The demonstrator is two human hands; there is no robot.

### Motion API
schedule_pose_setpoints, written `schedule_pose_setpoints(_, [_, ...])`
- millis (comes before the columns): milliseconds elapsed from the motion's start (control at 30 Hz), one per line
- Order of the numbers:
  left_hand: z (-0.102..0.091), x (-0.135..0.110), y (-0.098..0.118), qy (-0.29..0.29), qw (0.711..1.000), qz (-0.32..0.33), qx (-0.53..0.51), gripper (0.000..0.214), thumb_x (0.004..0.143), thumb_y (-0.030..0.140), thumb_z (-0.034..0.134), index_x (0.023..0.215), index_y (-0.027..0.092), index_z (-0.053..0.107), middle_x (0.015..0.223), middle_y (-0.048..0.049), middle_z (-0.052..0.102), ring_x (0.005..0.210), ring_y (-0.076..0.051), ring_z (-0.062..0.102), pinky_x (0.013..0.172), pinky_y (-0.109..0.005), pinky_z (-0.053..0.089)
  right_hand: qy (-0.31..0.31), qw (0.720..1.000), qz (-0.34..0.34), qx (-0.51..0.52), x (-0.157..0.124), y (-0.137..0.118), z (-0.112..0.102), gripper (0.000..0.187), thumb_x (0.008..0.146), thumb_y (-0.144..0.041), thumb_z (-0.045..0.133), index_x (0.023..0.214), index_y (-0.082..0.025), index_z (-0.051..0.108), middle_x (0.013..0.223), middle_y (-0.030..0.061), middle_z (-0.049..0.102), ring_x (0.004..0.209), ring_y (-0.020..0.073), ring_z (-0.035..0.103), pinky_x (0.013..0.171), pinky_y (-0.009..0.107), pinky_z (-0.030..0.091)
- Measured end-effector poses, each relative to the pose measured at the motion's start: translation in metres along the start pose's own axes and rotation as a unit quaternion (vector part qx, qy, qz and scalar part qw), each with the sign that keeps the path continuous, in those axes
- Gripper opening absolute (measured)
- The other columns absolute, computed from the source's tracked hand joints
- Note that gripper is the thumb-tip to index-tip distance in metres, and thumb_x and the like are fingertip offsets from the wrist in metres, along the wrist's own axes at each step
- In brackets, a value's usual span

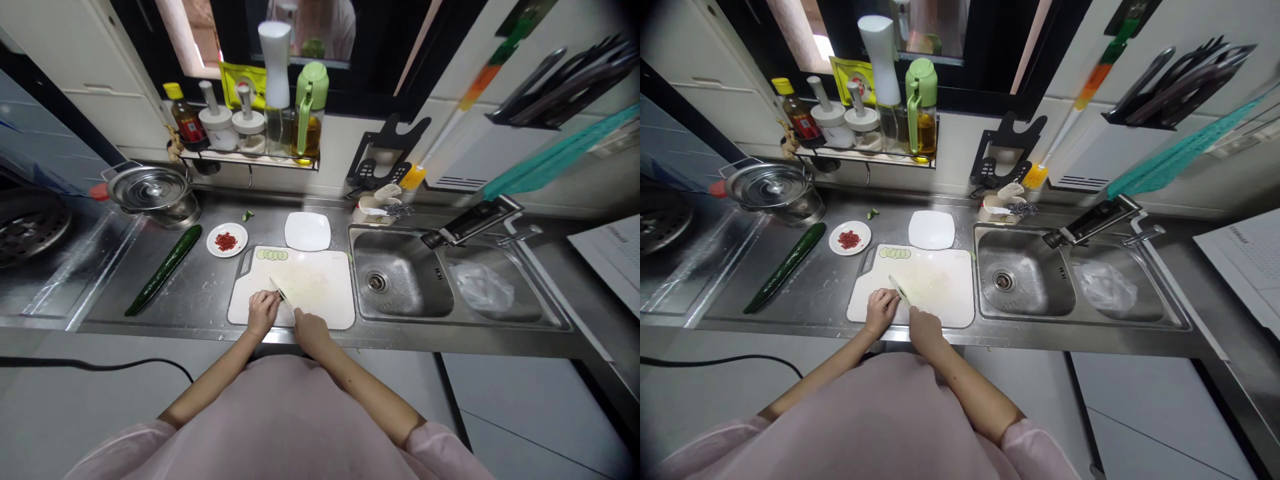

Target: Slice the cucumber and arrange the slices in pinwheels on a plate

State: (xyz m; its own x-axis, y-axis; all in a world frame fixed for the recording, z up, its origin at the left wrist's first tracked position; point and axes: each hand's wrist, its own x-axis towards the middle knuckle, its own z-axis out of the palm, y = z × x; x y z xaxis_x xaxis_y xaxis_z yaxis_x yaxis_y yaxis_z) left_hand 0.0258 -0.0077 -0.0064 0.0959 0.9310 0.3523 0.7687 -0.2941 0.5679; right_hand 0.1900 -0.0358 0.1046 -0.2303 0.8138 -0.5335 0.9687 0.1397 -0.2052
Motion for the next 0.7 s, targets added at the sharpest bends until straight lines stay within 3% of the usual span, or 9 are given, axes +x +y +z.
schedule_pose_setpoints(700, [-0.002,0.002,0.004,0.003,1.0,-0.001,0.004,0.02,0.092,0.032,0.05,0.091,0.023,0.068,0.084,-0.0046,0.063,0.083,-0.017,0.055,0.08,-0.033,0.038,-0.024,1.0,-0.004,0.002,0.011,0.005,-0.002,0.026,0.092,-0.016,0.036,0.113,-0.014,0.051,0.095,0.0153,0.069,0.093,0.025,0.066,0.071,0.031,0.044])
